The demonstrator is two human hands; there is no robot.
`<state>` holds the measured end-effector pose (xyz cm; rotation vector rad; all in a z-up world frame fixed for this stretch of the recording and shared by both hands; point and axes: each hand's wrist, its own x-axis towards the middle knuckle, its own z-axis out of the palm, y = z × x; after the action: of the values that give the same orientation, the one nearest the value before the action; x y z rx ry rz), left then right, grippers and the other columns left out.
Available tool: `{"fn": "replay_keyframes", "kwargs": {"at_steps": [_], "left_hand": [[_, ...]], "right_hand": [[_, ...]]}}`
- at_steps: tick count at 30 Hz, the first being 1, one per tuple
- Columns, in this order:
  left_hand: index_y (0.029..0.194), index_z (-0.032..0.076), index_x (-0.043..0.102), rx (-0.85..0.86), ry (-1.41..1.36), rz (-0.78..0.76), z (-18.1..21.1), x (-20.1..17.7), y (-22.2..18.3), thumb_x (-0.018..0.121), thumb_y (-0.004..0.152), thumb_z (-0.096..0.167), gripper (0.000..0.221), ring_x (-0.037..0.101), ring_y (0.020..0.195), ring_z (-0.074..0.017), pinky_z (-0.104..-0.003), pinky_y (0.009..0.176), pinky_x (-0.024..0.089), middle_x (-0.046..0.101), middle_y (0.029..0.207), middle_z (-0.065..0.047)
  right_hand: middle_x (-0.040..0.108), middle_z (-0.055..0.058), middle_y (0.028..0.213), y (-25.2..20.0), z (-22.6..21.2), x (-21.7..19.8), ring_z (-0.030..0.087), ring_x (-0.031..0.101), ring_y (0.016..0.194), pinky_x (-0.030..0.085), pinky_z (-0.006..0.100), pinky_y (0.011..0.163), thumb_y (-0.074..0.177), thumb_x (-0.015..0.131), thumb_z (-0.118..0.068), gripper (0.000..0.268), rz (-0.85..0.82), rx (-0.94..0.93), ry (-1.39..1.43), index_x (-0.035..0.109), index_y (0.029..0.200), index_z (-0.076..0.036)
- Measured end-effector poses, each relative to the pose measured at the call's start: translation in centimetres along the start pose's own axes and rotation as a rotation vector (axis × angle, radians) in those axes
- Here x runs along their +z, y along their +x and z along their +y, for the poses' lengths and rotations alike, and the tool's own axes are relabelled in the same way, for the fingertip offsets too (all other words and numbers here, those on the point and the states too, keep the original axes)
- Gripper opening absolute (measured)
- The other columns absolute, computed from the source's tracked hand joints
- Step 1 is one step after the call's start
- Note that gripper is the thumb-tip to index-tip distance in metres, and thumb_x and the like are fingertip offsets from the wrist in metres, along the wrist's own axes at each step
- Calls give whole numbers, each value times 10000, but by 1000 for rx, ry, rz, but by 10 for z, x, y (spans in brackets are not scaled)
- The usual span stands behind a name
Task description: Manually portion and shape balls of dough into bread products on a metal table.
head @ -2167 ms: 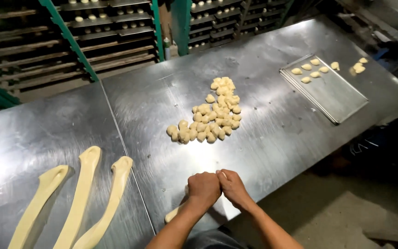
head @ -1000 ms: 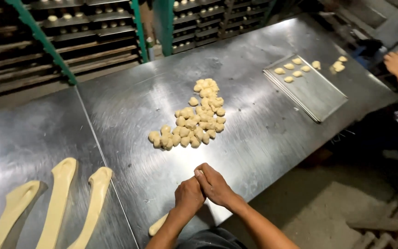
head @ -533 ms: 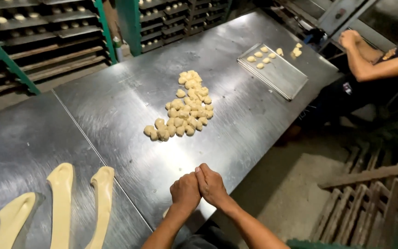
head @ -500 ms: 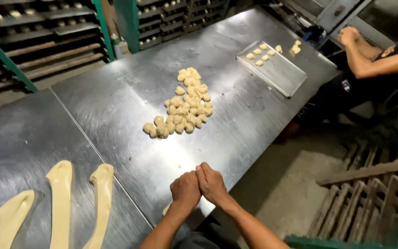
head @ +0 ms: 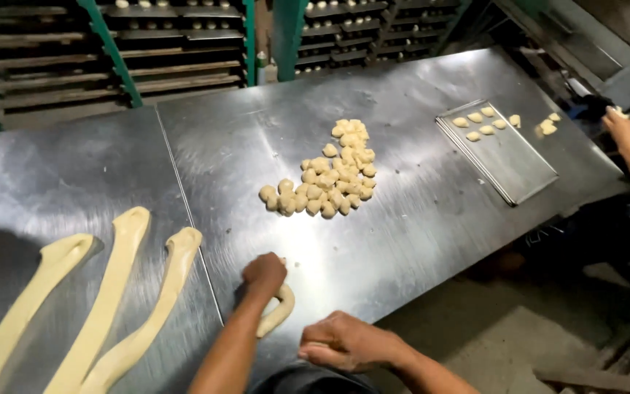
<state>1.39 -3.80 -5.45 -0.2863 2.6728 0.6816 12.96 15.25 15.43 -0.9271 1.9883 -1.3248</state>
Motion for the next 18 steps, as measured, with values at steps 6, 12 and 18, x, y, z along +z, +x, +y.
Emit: {"fn": "replay_keyframes", "kwargs": {"at_steps": [6,12,18], "left_hand": [[1525,69,227,256,-279,162,18,-2,-43,816,630,1,1074,547,1234,-418,-433,1011,518,433,1387,-209],[1572,-14,302,668,-653,574,61,11,-78,654,749,-81,898,560,1211,-496,-482,928,553,451,1433,-285],[876,42,697,201,-478,342,63,19,-77,681,912,267,229,702,832,-426,-505,734,555,711,820,-221]], "right_hand": [[665,191,1135,46,87,-69,329,625,958,498,405,763,793,833,-236,413,623,-361,-863,682,1132,-56],[722,108,1024,30,136,-68,169,692,894,572,317,730,893,754,-117,347,343,50,-191,670,1225,-68],[710,74,927,41,115,-79,165,659,776,545,295,694,945,693,-108,247,503,9,-190,638,1176,-40]]}}
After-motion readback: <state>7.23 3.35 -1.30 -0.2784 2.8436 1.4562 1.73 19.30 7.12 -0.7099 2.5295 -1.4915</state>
